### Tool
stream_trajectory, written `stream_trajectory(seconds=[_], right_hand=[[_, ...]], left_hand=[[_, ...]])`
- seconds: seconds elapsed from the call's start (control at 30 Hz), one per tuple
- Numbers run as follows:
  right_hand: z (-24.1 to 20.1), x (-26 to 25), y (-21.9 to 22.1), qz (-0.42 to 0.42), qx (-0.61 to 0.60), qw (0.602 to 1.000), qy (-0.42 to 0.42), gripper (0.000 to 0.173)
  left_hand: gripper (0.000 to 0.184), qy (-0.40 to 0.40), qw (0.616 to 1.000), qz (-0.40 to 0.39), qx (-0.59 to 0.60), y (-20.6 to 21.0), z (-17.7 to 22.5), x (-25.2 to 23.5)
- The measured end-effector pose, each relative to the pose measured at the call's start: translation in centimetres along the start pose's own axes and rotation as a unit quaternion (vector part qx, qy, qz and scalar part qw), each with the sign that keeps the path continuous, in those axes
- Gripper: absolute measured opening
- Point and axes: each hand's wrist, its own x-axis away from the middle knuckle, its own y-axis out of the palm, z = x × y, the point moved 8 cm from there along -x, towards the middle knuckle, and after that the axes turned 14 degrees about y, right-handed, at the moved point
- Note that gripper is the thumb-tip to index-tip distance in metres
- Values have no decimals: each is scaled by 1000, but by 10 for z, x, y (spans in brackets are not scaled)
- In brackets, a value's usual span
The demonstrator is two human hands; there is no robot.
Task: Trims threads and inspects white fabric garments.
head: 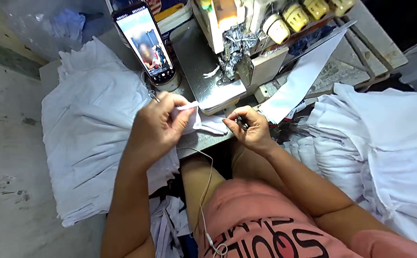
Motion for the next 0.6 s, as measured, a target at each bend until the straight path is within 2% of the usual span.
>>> stream_trajectory(seconds=[0.17,0.4,0.6], right_hand=[[49,11,-3,27,39,997,65,15],[52,10,1,16,41,998,50,15],[53,11,1,16,46,998,44,16]], left_hand=[[23,12,998,54,-15,-26,-26,-52],[23,19,992,95,82,-32,-43,-104],[19,35,991,93,95,-29,-45,-123]])
